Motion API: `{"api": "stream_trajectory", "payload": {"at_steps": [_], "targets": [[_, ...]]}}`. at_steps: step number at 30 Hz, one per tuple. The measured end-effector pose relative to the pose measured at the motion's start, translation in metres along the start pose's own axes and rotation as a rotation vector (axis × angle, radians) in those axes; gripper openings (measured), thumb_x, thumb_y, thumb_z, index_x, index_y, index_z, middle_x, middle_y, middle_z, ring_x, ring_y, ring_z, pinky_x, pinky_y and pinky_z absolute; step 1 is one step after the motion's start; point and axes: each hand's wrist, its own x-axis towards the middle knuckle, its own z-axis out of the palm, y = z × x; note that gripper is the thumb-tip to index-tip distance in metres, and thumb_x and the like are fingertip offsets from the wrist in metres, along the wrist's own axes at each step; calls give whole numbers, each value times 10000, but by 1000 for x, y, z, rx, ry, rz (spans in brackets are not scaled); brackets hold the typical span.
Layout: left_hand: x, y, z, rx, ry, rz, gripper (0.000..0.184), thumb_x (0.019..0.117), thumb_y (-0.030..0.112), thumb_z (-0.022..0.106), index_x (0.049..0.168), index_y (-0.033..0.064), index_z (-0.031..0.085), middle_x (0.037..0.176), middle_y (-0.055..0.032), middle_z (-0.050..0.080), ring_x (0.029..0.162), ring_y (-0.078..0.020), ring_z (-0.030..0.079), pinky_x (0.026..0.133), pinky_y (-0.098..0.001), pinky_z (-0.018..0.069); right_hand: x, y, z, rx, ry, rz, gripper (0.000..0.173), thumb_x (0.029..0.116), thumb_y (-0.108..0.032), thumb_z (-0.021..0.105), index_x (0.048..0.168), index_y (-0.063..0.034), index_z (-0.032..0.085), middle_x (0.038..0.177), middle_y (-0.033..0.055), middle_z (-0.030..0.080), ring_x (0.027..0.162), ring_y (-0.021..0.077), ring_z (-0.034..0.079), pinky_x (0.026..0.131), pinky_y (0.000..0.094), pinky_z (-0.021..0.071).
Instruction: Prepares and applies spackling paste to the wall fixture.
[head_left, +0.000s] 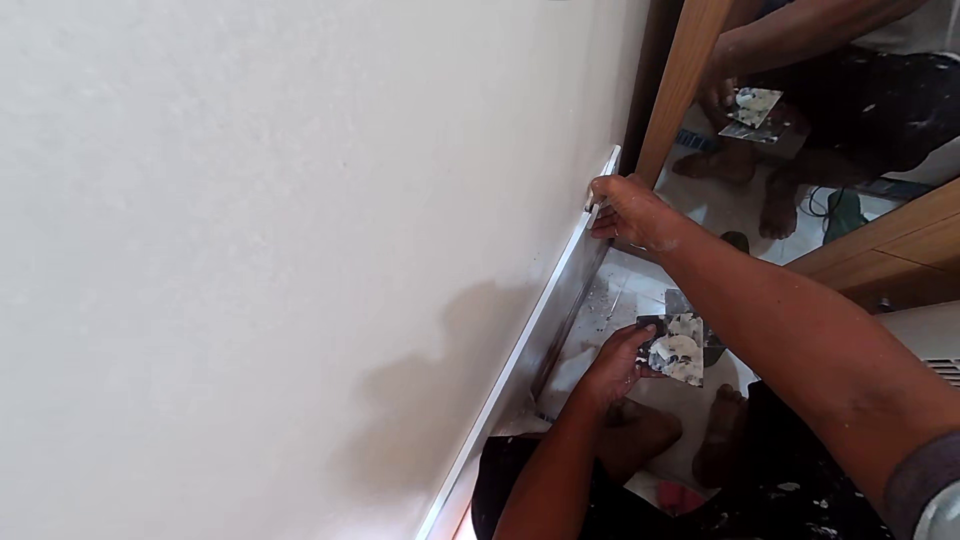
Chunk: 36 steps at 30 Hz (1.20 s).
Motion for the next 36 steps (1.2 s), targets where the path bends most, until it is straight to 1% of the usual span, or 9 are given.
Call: {"api": "stream_trajectory", "payload": {"at_steps": [5, 11, 14, 18, 21, 25, 29, 32, 36], "targets": [[2, -2, -1, 3, -16, 0, 303, 1092, 224, 452, 1315, 40, 545, 1087, -157, 679, 908, -265, 708, 756, -433, 615, 1, 7, -1, 115, -30, 49, 801, 825, -299, 733, 1499, -100, 348, 1398, 235, 501, 1149, 368, 623, 849, 499, 587], [0, -4, 0, 25, -10, -5, 319, 1094, 228, 451, 1336, 37, 534, 1110, -155, 670, 931, -264, 700, 765, -440, 610, 2, 10, -1, 76, -15, 72, 762, 823, -390, 726, 1459, -104, 418, 1355, 200, 524, 1127, 318, 608, 865, 463, 556], [1, -3, 1, 41, -11, -14, 315, 1093, 233, 455, 1327, 41, 542, 1095, -152, 675, 911, -258, 703, 750, -430, 611, -1, 7, -3, 49, 1, 63, 697, 830, -375, 723, 1410, -91, 461, 1266, 189, 566, 1032, 293, 636, 803, 429, 566], [1, -3, 1, 37, -6, -11, 293, 1092, 222, 453, 1307, 50, 554, 1078, -140, 674, 893, -247, 700, 732, -416, 608, -3, 10, -4, 85, -31, 28, 647, 874, -331, 684, 1421, -85, 442, 1249, 184, 571, 1009, 281, 640, 798, 413, 566], [0, -4, -1, 34, -11, -13, 297, 1093, 223, 451, 1311, 46, 550, 1080, -145, 678, 903, -253, 703, 742, -426, 610, -4, 13, 1, 87, 26, 0, 658, 842, -330, 720, 1391, -75, 461, 1171, 172, 601, 931, 261, 649, 738, 396, 562], [1, -6, -2, 40, -30, -11, 297, 1092, 224, 456, 1311, 45, 547, 1086, -149, 677, 908, -258, 704, 749, -435, 612, -7, 11, 4, 98, 82, -12, 736, 805, -313, 767, 1414, -66, 435, 1235, 189, 591, 1037, 293, 640, 803, 449, 565], [0, -8, -3, 50, -33, -16, 298, 1092, 226, 454, 1308, 45, 551, 1086, -148, 678, 908, -257, 704, 747, -436, 612, -8, 14, 0, 94, 76, -18, 659, 840, -356, 740, 1371, -79, 466, 1143, 162, 602, 923, 252, 641, 727, 393, 554], [-2, -8, -3, 55, -40, -12, 298, 1093, 222, 449, 1309, 42, 550, 1091, -143, 675, 918, -255, 702, 754, -438, 611, -9, 16, 6, 117, 104, -31, 705, 817, -329, 757, 1389, -72, 434, 1158, 167, 581, 942, 264, 630, 734, 415, 555], [-4, -9, -2, 68, -38, -18, 291, 1094, 223, 456, 1300, 45, 557, 1084, -139, 678, 910, -251, 704, 749, -432, 613, -6, 14, 3, 95, 116, -31, 555, 817, -344, 753, 1248, -71, 534, 993, 124, 604, 788, 212, 629, 637, 361, 539]]}}
